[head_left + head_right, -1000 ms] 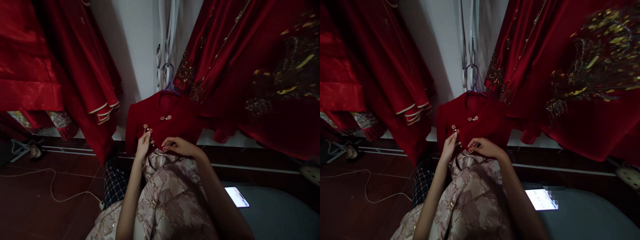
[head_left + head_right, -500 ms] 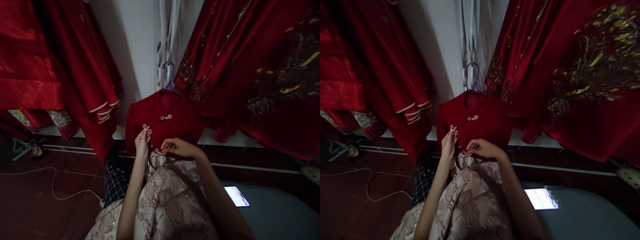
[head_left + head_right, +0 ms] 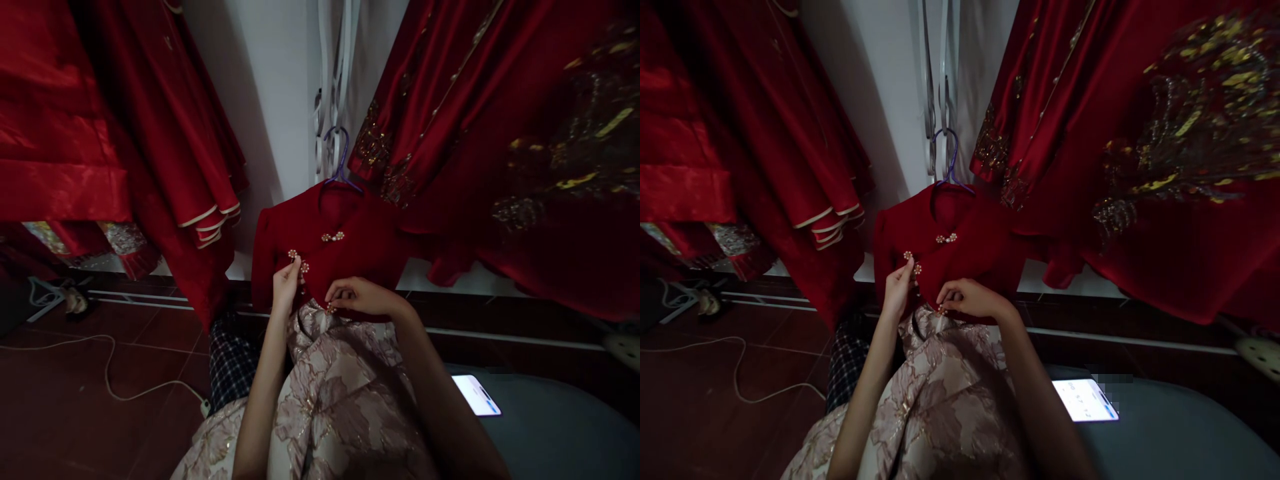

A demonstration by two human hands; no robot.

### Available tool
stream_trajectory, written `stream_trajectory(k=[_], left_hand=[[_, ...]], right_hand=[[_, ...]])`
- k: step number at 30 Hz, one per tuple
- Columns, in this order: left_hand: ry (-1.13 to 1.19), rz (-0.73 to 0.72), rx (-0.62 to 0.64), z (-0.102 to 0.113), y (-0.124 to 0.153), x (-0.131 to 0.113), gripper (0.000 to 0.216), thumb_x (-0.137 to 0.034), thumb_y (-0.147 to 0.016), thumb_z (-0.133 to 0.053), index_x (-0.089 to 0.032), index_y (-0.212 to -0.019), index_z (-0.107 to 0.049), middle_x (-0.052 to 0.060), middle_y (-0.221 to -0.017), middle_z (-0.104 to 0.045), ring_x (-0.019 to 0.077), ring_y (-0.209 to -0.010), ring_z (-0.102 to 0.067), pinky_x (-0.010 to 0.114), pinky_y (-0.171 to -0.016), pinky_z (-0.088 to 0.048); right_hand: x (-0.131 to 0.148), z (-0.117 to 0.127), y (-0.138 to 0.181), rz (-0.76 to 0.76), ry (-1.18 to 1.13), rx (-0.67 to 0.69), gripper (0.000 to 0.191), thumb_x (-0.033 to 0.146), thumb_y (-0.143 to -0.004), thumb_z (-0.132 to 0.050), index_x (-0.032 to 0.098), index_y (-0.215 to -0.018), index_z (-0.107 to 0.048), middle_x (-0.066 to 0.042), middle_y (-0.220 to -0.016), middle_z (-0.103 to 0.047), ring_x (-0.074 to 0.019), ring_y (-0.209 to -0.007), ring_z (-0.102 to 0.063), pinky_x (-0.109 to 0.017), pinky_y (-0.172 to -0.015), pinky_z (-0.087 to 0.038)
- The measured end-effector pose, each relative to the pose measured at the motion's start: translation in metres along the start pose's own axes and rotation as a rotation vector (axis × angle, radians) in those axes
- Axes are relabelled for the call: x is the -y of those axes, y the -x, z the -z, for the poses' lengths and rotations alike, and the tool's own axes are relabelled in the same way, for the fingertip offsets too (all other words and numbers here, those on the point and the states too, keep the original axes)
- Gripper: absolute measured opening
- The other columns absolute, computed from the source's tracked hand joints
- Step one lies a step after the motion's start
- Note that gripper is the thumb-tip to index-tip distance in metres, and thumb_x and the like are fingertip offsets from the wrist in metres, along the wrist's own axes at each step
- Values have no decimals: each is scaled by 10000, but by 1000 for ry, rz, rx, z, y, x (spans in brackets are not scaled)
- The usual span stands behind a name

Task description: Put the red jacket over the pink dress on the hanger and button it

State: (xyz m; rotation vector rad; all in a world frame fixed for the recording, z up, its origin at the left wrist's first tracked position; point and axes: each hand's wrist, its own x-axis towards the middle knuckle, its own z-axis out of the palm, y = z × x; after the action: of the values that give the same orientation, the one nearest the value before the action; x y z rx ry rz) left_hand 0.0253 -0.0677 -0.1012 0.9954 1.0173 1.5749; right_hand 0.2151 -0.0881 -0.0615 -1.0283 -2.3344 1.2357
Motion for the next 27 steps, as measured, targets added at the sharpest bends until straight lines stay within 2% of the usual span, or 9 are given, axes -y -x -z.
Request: stream_trajectory(k=[2, 7, 10, 15, 18, 20, 22, 25, 27], left_hand=[[-220, -130, 107, -4, -12, -14, 399, -488, -786, -529, -130, -821, -702, 76, -796, -691, 132, -676, -613, 249, -652, -475], [-884, -694, 412, -32, -45, -55, 290, -393, -842, -499, -205, -978, -673, 58, -959, -635, 161, -915, -563, 284, -835, -440], [-1191, -868, 483, -49, -56, -62, 287, -368, -853, -486, -196, -1010, -653, 74, -960, -580, 182, -938, -526, 302, -811, -449], [-1332, -1048, 488, -61, -64, -60, 225, -321, -845, -505, -149, -907, -637, 94, -1016, -550, 193, -967, -508, 315, -819, -462], [-1328, -1114, 520, -61, -66, -63, 204, -293, -857, -486, -149, -909, -621, 71, -935, -598, 175, -916, -542, 343, -881, -457], [-1337, -1163, 547, -59, -69, -66, 209, -276, -868, -460, -152, -904, -625, 49, -837, -621, 159, -853, -569, 375, -950, -432], [-1354, -1240, 569, -56, -71, -67, 216, -260, -868, -449, -153, -881, -636, 37, -780, -629, 150, -813, -586, 410, -1025, -381], [-1385, -1363, 581, -52, -75, -66, 213, -216, -849, -445, -149, -843, -647, 31, -736, -627, 146, -784, -597, 433, -1067, -346], [-1393, -1424, 550, -51, -77, -64, 229, -181, -848, -420, -152, -838, -647, 23, -713, -622, 135, -756, -594, 420, -1071, -347]], right_hand=[[0, 2, 2, -24, 12, 13, 249, 349, -754, -597, 162, -912, -643, -64, -856, -695, -160, -771, -630, -282, -703, -470], [2, -1, -1, -69, -4, -9, 249, 358, -750, -600, 164, -896, -653, -63, -847, -705, -169, -775, -646, -281, -705, -477], [1, -2, -1, -66, -24, -29, 245, 342, -746, -604, 162, -903, -659, -63, -851, -707, -171, -791, -650, -282, -720, -480], [-3, 2, 3, -51, -36, -45, 226, 323, -745, -609, 167, -902, -660, -58, -842, -705, -165, -783, -646, -286, -723, -483], [4, 3, 5, 20, 7, -105, 199, 321, -766, -588, 174, -881, -657, -46, -824, -694, -152, -764, -632, -286, -717, -486], [13, 5, 3, 92, 39, -216, 190, 332, -778, -576, 184, -867, -656, -42, -842, -681, -145, -755, -618, -285, -699, -493], [22, 10, -4, 160, 51, -423, 186, 342, -779, -576, 196, -863, -654, -47, -899, -663, -150, -802, -610, -290, -712, -506], [32, 24, -23, 241, -24, -778, 208, 352, -778, -575, 201, -903, -644, -63, -988, -643, -171, -932, -600, -326, -822, -509], [37, 34, -38, 277, -121, -912, 259, 370, -778, -570, 192, -958, -625, -78, -1030, -637, -184, -981, -596, -354, -889, -491]])
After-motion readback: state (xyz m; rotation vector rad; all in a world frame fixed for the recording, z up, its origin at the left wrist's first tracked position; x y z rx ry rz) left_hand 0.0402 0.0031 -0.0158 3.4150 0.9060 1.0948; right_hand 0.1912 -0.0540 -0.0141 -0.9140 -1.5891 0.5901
